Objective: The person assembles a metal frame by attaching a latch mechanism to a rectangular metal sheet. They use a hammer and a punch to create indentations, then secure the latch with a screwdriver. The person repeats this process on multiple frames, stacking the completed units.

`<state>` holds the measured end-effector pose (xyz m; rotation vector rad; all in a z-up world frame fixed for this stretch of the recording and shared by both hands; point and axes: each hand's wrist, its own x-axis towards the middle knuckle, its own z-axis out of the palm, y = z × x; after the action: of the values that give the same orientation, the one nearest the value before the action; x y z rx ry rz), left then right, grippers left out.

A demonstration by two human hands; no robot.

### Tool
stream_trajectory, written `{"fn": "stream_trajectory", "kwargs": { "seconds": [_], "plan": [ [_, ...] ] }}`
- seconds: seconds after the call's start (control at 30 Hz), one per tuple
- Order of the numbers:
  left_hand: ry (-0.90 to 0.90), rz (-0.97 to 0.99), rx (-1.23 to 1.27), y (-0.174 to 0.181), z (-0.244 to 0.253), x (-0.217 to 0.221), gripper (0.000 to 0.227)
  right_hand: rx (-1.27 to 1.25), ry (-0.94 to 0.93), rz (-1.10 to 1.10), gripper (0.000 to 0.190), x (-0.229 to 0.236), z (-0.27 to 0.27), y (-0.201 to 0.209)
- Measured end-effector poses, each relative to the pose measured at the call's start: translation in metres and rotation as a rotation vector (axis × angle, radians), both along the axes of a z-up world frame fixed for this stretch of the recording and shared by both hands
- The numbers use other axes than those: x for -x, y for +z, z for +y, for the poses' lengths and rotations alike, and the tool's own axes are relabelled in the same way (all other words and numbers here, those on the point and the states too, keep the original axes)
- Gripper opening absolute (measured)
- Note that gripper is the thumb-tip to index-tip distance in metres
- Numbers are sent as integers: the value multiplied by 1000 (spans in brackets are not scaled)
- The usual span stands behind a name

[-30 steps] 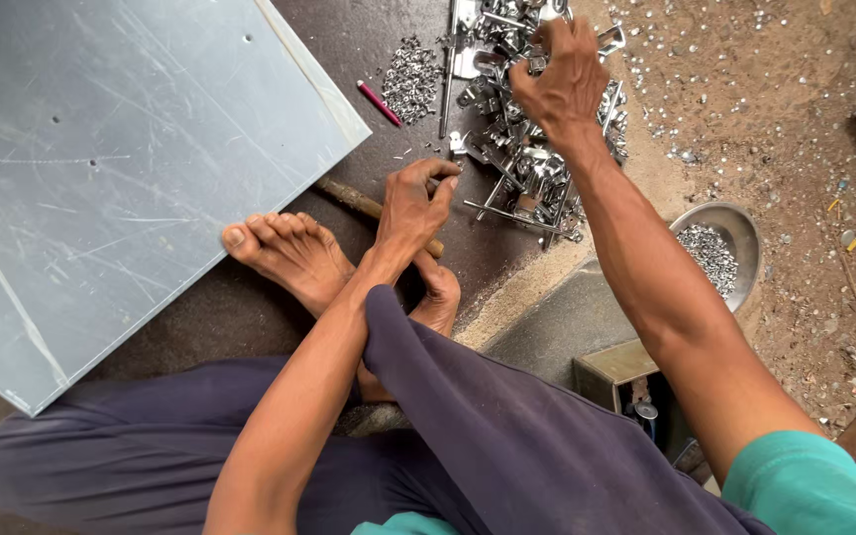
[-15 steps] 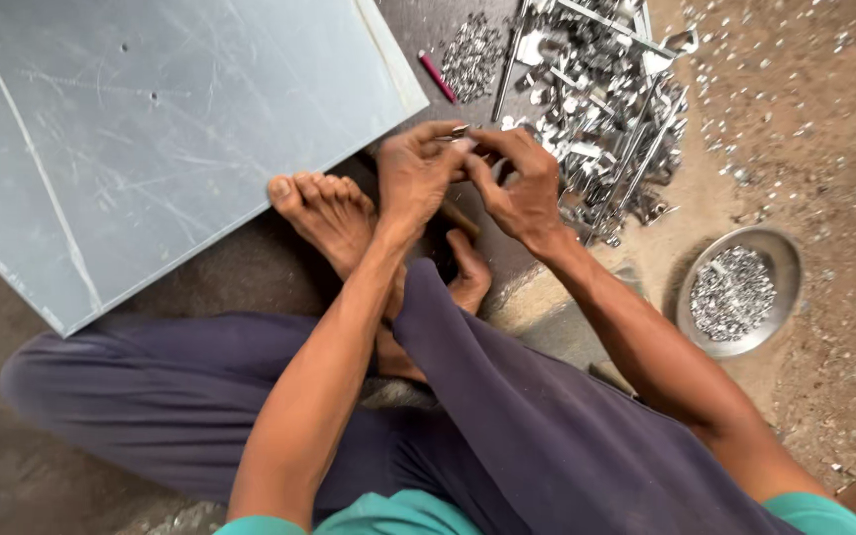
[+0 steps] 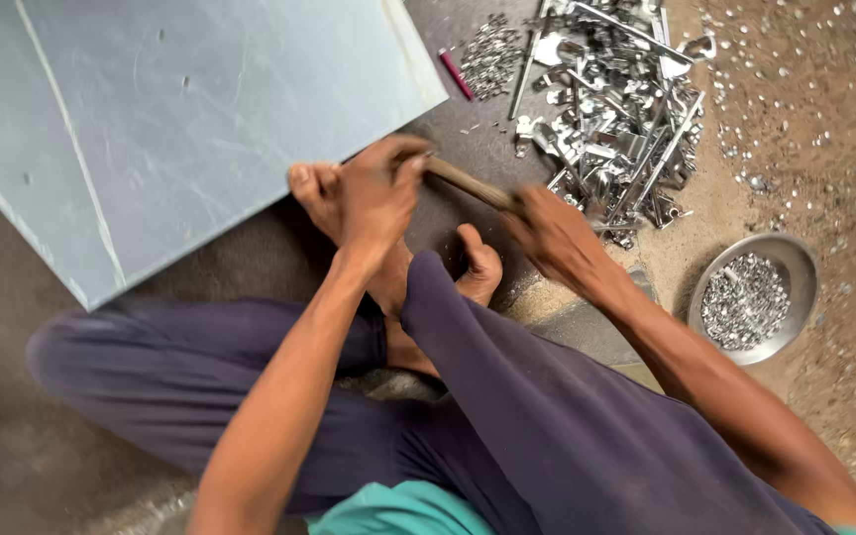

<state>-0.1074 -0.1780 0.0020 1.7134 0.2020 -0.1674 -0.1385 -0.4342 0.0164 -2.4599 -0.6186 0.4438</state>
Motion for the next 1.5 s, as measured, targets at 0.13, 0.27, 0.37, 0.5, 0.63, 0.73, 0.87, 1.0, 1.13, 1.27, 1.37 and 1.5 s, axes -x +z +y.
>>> {"fn": "stream_trajectory", "kwargs": {
  "seconds": [0.13,0.27,0.37,0.5,0.63,0.73,0.87,1.0,1.13,1.27,1.37,1.5],
  "plan": [
    [-27,-153,-95,-31,-16,-14,15,0,-300,247,35,59,-31,13],
    [-146,-162,-244,-72,-48,-34,18,-109,-685,417,40,83,-39,12],
    [-161,-65,-264,-93,-53,-31,18,-297,-746,296,37,88,-24,0],
    [-94,40,-191,-100,-52,-32,13,-370,-558,-30,27,76,-3,-14],
    [-161,-88,-240,-99,-53,-34,14,-148,-668,151,28,71,5,-9],
    [-121,-320,-224,-99,-48,-25,18,-97,-734,156,29,83,2,4],
    [-205,114,236,-100,-89,-29,32,0,-606,-6,34,116,-31,12],
    [-418,-142,-378,-102,-114,-53,36,250,-596,144,36,118,-48,-15],
    [-566,-104,-701,-102,-125,-61,11,120,-517,-267,23,65,-74,-32],
    [-289,-55,15,-93,-98,-38,15,137,-554,-311,24,-24,-76,-48],
    [-233,370,504,-72,-78,-25,19,295,-529,-169,27,-64,-62,-43],
    [-88,528,661,-48,-68,-28,35,233,-492,-185,27,-72,-33,-19]
  ]
}}
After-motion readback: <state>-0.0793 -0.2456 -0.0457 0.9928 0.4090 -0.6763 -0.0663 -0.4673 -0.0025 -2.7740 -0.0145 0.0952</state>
